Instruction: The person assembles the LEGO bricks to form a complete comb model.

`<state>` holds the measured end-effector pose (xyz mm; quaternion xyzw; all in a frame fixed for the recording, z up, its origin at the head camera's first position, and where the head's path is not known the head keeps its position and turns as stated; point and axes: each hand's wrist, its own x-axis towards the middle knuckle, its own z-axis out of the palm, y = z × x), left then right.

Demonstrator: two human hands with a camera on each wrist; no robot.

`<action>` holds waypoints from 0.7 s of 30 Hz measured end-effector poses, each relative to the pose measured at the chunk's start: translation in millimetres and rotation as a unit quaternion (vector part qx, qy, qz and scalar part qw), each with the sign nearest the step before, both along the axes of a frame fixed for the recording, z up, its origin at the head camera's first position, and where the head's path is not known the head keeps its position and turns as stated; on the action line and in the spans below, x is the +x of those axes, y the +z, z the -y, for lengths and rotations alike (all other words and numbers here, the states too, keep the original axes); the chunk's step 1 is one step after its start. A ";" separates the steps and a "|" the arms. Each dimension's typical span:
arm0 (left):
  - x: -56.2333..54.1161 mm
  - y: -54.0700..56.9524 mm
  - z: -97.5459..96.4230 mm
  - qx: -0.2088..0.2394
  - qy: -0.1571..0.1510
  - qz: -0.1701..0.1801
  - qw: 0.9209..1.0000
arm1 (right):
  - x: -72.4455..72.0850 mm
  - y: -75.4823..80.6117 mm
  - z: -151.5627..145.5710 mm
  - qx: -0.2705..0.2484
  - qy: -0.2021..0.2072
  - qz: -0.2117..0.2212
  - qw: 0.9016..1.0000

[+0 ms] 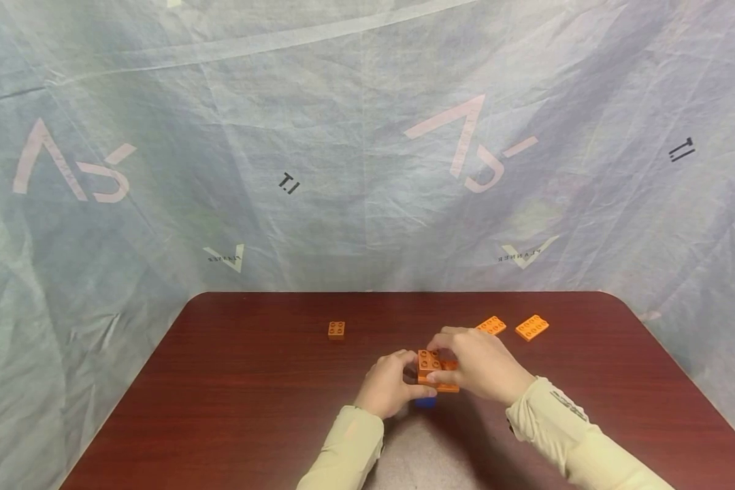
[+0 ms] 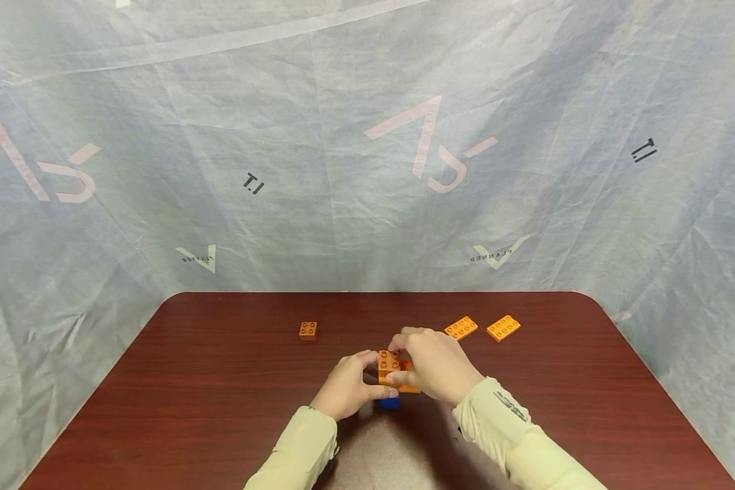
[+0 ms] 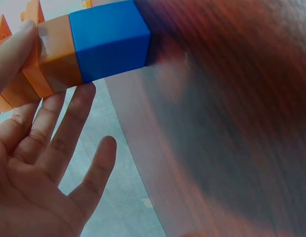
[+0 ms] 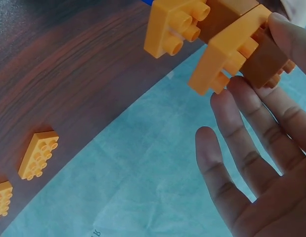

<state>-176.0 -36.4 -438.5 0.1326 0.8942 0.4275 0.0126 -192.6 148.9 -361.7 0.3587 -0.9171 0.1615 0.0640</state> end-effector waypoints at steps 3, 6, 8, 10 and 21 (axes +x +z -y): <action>-0.1 -0.3 0.1 0.002 0.000 -0.001 1.000 | 0.1 -1.0 -0.6 -0.005 -0.001 0.003 1.000; -0.4 -0.9 0.0 0.003 0.000 -0.002 1.000 | 0.0 -1.7 -0.9 -0.009 0.001 0.008 1.000; -0.8 -1.3 -0.4 0.003 0.000 -0.003 1.000 | 0.1 -2.4 -0.9 -0.007 0.000 0.011 1.000; -0.8 -1.1 -0.4 0.003 -0.001 -0.004 1.000 | 0.4 -2.4 -0.7 -0.002 -0.003 0.014 1.000; -0.2 -1.2 -0.8 0.008 -0.001 0.005 1.000 | 1.9 3.9 4.3 0.027 -0.004 0.006 1.000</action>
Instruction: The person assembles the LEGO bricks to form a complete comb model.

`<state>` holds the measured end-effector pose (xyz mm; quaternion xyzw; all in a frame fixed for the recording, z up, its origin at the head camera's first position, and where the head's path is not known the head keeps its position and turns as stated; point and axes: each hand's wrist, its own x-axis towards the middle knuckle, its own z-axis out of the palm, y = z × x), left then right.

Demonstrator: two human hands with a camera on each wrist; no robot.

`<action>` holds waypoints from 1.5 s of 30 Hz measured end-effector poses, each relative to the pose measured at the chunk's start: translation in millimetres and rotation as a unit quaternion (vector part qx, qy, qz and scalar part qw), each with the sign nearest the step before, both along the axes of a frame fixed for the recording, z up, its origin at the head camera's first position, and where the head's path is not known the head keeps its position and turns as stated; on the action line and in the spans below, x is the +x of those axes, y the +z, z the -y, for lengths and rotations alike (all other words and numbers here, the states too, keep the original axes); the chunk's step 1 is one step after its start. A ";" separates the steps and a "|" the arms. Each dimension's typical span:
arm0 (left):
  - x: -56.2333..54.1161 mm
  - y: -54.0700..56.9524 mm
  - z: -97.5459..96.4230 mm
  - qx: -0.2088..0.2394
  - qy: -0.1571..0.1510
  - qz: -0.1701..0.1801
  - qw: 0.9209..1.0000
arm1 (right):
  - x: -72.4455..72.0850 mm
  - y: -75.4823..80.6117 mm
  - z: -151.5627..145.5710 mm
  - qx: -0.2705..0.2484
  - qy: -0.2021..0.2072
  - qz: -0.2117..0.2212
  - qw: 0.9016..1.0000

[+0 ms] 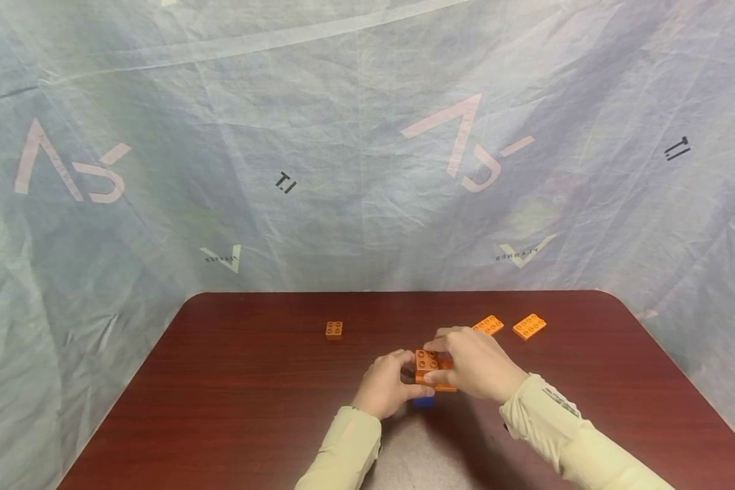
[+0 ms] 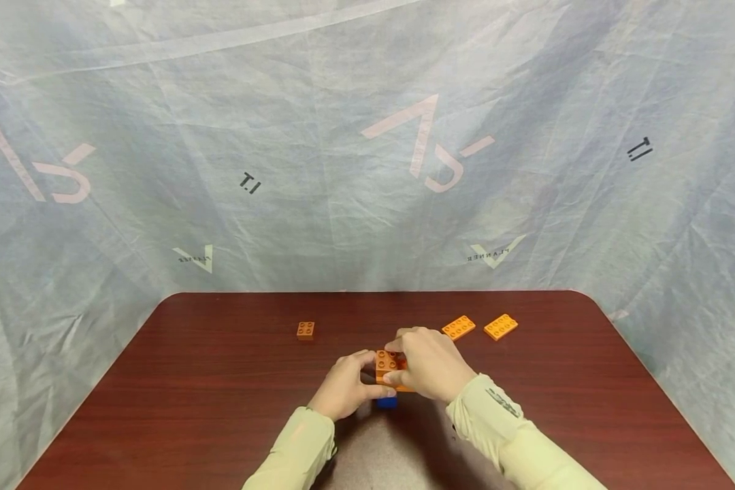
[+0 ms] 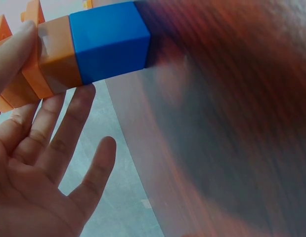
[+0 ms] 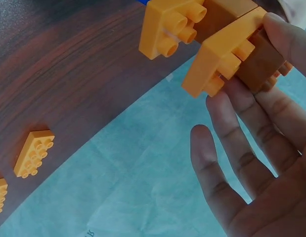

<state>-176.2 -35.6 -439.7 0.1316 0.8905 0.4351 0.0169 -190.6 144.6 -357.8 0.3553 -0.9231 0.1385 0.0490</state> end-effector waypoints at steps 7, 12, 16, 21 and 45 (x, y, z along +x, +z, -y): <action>2.3 2.2 -0.8 -0.004 0.003 -0.001 1.000 | 0.4 0.5 1.7 0.011 -0.001 -0.010 1.000; 2.5 2.4 -1.2 -0.004 0.003 0.000 1.000 | 0.4 -1.4 1.6 0.012 0.002 -0.016 1.000; 2.0 1.0 -0.8 -0.006 0.005 0.002 1.000 | 0.4 -3.0 0.9 0.008 0.000 -0.009 1.000; 1.8 -0.3 -1.1 -0.008 0.007 0.006 1.000 | 1.4 -4.8 -0.4 -0.001 -0.002 -0.006 1.000; -0.9 -2.1 0.2 -0.015 -0.004 -0.011 1.000 | -9.5 -24.0 -14.2 -0.097 0.035 0.044 0.994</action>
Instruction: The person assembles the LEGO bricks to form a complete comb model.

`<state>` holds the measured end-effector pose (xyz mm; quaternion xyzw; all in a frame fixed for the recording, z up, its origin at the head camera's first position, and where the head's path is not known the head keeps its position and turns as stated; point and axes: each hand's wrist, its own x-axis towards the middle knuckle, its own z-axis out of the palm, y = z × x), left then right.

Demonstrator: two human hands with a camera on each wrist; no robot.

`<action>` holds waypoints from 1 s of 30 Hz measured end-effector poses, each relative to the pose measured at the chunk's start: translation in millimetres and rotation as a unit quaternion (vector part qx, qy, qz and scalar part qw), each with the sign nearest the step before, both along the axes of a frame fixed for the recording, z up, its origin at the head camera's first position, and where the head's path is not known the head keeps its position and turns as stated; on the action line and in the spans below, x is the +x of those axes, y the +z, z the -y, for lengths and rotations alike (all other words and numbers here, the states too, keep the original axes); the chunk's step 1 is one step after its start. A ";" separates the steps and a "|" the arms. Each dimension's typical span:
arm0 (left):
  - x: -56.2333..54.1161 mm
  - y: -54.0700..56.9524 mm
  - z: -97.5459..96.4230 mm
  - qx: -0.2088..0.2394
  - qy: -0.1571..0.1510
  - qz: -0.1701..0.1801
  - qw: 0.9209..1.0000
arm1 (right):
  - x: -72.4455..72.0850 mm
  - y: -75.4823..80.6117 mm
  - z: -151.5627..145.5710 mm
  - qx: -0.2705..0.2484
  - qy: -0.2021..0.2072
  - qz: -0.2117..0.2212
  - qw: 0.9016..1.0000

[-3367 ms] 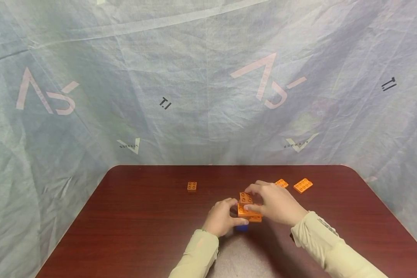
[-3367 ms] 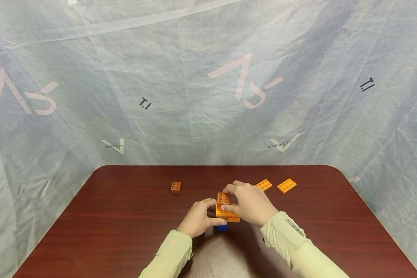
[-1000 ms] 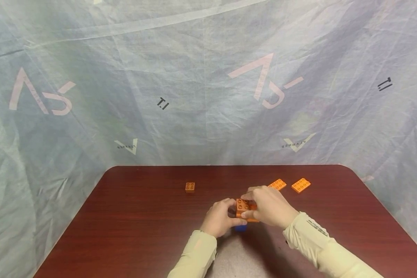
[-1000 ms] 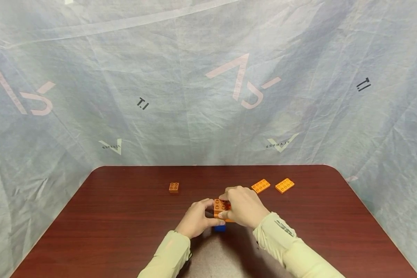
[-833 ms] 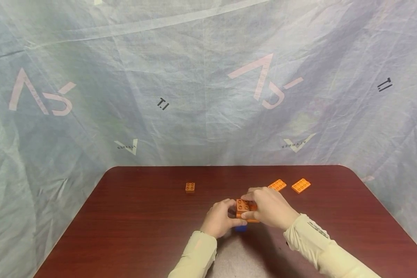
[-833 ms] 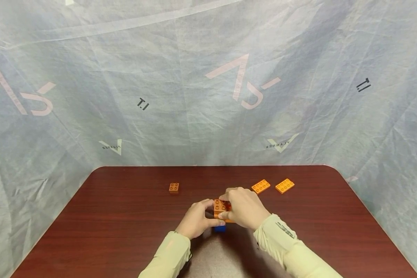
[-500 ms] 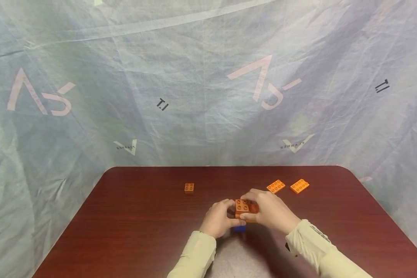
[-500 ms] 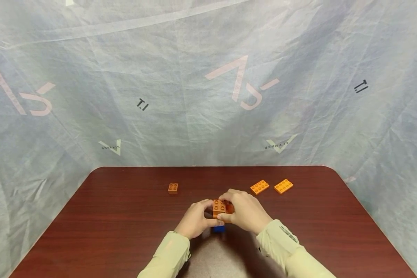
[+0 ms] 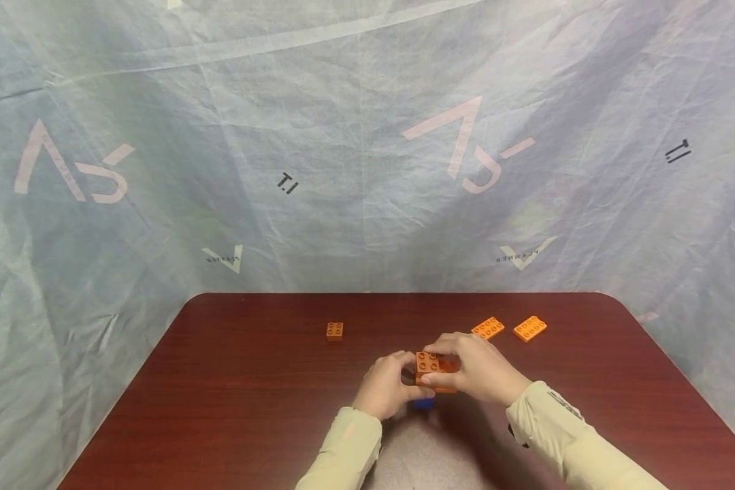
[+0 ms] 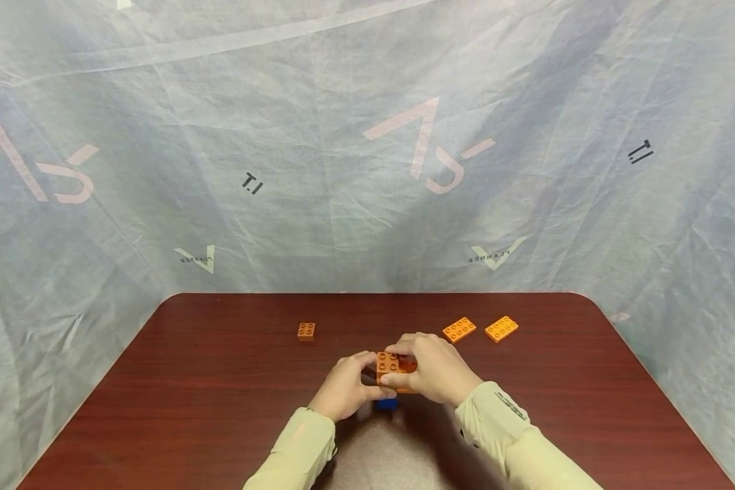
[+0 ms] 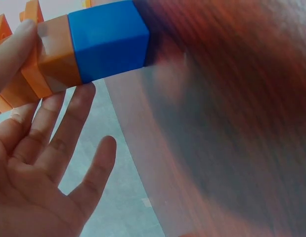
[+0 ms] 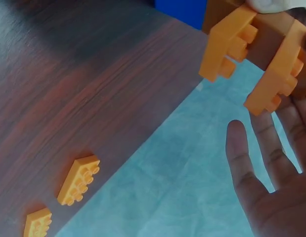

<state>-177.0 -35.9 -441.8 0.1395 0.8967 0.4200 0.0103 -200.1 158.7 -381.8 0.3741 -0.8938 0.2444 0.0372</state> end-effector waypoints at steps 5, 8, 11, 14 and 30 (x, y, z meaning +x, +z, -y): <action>0.0 1.0 0.0 0.006 -0.004 0.004 1.000 | 0.8 -0.8 -0.4 0.009 -0.011 -0.010 1.000; 0.5 1.7 -0.2 0.007 -0.004 0.006 1.000 | 1.4 -2.6 0.3 0.005 -0.016 -0.015 1.000; 1.4 2.5 -0.2 0.007 -0.001 0.009 1.000 | 3.0 -5.9 0.7 -0.010 -0.024 -0.009 1.000; 1.9 3.0 0.4 0.004 0.000 0.008 1.000 | 5.9 -11.1 0.8 -0.038 -0.027 0.005 0.999; 1.3 -0.1 1.1 -0.004 0.002 -0.001 1.000 | 8.7 -22.7 -4.2 -0.127 -0.012 0.062 0.990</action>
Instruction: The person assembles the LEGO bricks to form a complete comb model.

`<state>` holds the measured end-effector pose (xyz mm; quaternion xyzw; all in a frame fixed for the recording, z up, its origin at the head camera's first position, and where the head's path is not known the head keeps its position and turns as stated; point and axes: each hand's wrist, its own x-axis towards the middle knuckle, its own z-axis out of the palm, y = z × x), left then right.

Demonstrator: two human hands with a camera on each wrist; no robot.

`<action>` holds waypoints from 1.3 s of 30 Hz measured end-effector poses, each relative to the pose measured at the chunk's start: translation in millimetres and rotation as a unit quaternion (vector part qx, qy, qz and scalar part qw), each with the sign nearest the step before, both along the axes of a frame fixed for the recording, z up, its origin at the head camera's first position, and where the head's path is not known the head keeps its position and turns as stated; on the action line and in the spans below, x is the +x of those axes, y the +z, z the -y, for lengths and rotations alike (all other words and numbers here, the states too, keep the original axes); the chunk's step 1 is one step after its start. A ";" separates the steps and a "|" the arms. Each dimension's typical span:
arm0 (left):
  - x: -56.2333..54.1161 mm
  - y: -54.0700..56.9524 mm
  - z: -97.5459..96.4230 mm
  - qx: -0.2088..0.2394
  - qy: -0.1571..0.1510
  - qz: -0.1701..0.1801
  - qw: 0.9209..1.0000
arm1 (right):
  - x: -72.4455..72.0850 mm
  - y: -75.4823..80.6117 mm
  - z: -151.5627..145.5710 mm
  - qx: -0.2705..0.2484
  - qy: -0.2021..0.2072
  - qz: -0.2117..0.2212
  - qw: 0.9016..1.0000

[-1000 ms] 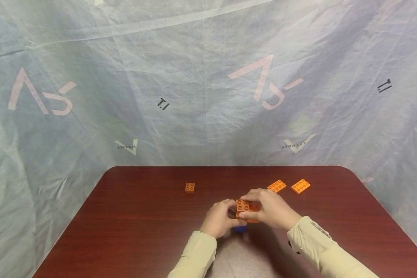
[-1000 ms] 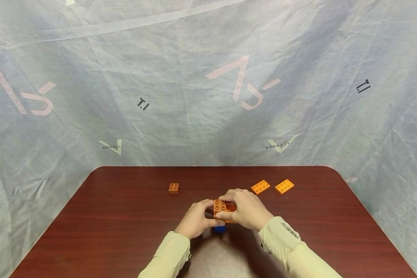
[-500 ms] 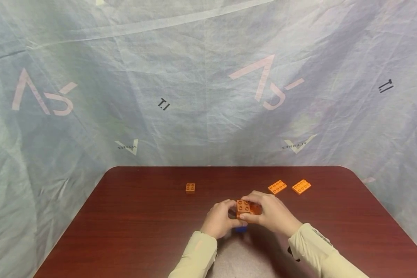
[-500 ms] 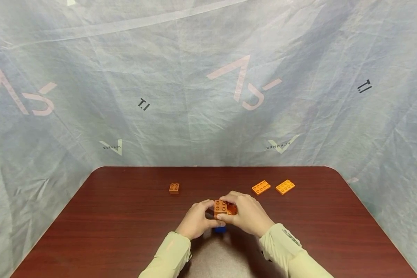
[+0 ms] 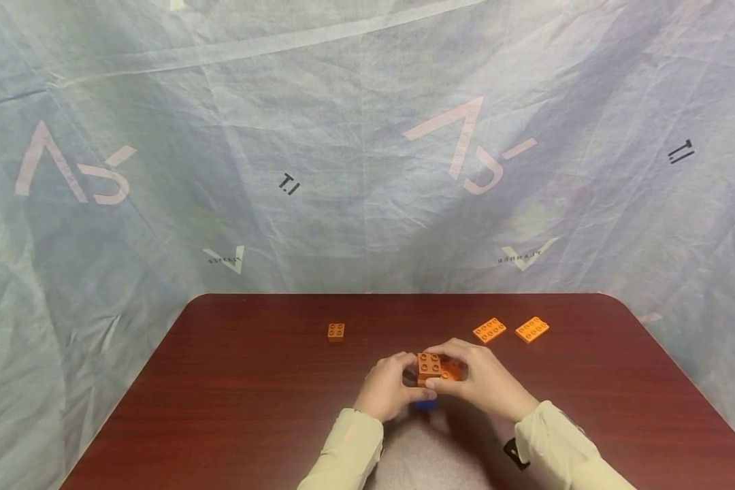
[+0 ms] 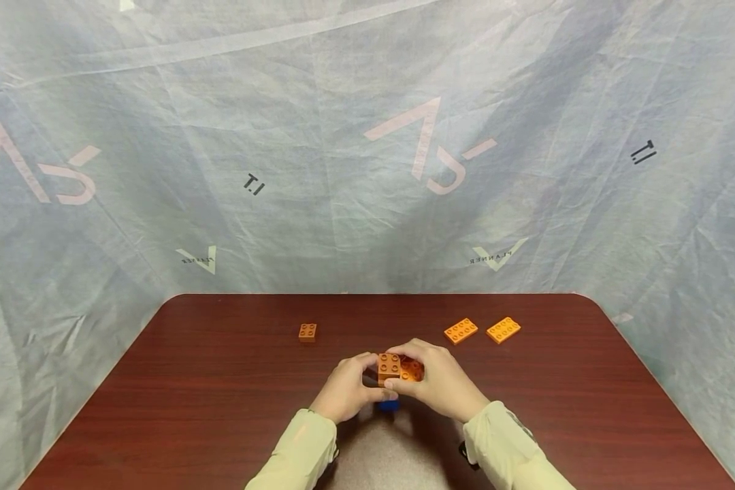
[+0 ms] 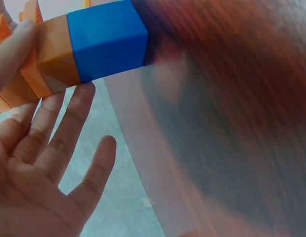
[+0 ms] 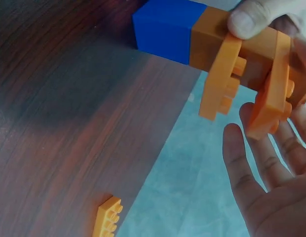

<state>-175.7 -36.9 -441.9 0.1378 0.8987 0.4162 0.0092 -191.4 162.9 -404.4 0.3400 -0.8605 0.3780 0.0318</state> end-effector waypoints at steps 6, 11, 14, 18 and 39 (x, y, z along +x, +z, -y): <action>0.7 0.6 -0.8 -0.001 0.002 0.000 1.000 | 2.9 0.8 -12.1 -0.027 -0.031 0.022 0.999; 0.6 0.8 -1.3 -0.003 0.007 0.003 1.000 | 4.0 1.3 -26.9 -0.027 -0.087 0.048 0.995; 0.7 1.5 -1.8 -0.006 0.010 0.004 1.000 | 3.2 -0.4 -35.8 -0.029 -0.117 0.057 0.991; 1.6 2.2 -2.3 -0.007 0.011 0.004 1.000 | 0.3 -4.2 -48.1 -0.030 -0.153 0.053 0.986; 2.2 2.5 -2.6 -0.006 0.015 0.016 1.000 | -28.6 -34.6 -111.8 0.006 -0.319 0.039 0.947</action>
